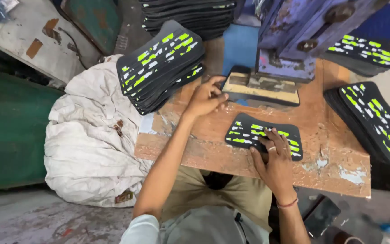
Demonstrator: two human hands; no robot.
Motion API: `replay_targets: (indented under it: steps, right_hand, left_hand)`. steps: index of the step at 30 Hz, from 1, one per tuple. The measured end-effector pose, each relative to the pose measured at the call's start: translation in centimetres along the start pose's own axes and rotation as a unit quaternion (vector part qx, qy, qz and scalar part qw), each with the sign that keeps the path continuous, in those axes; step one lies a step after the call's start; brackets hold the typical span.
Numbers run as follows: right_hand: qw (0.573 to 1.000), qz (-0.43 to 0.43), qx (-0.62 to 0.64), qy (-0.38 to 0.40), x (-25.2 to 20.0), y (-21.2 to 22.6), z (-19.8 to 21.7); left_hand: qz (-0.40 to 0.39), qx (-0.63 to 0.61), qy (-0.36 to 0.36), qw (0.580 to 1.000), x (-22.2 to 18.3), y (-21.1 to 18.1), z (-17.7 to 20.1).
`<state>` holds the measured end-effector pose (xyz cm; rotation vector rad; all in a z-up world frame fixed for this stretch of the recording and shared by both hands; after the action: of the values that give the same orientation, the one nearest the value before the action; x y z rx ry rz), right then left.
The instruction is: Operating a manual printing press to apply patterns onto fabric pieces for footwear.
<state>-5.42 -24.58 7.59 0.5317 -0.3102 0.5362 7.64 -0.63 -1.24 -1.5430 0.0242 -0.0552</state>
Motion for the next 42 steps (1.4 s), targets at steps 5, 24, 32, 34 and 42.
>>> replay_targets:
  steps: [5,24,32,34,42]
  right_hand:
    - [0.999,0.012,-0.04,0.025,-1.3,1.5,-0.8]
    - [0.984,0.073,-0.141,0.086,8.5,-1.8,-6.6]
    - [0.981,0.017,-0.163,0.107,11.1,0.2,-9.8]
    - [0.983,0.033,-0.15,0.1,10.2,0.7,-9.4]
    - [0.985,0.055,-0.146,0.07,9.3,0.9,-8.5]
  left_hand:
    - [0.078,0.0,-0.034,0.996,0.3,2.0,-1.5]
    - [0.216,0.105,-0.01,0.971,-16.8,-0.9,9.3]
    - [0.187,0.135,-0.017,0.973,-16.5,-0.2,9.8]
    - [0.136,0.144,-0.022,0.98,-16.9,0.3,10.0]
    - [0.192,0.093,-0.019,0.977,-16.8,-1.5,9.2]
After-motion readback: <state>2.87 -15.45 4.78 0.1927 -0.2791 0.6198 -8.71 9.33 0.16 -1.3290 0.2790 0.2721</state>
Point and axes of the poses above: each hand's wrist, its own x-axis towards the middle knuckle, its own z-axis out of the back of the hand, y = z × x, the point moved 7 cm from there along x, towards the middle knuckle
